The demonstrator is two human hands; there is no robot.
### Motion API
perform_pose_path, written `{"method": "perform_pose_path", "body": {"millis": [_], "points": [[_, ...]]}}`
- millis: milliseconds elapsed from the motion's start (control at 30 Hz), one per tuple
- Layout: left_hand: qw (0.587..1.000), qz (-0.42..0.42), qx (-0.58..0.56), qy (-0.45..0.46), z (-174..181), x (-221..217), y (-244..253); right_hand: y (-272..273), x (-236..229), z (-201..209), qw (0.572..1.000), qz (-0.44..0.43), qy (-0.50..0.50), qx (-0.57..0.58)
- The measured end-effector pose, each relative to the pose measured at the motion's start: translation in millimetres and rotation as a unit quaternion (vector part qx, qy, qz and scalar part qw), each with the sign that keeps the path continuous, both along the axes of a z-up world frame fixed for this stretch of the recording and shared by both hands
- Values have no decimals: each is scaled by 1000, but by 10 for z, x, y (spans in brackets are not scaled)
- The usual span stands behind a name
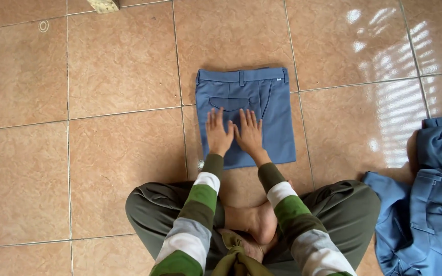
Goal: Folding blue trousers into a neat rectangular shape on the floor.
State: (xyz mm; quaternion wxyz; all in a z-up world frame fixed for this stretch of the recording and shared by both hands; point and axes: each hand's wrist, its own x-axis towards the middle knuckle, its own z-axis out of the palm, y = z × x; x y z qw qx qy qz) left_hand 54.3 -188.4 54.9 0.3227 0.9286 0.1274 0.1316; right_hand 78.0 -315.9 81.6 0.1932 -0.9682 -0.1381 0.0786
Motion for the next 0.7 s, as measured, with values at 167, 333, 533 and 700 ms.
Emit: {"method": "perform_pose_path", "body": {"millis": [167, 333, 533, 700], "points": [[980, -110, 105, 131, -712, -219, -290, -699, -80, -210, 995, 39, 7, -90], [976, -64, 174, 115, -718, -241, 38, -1163, 31, -238, 995, -10, 0, -104], [959, 49, 261, 99, -971, -161, 498, -1462, 156, -206, 987, -102, 59, -114], [981, -17, 162, 107, -577, 286, 200, -864, 415, -32, 996, -56, 4, -73]]}}
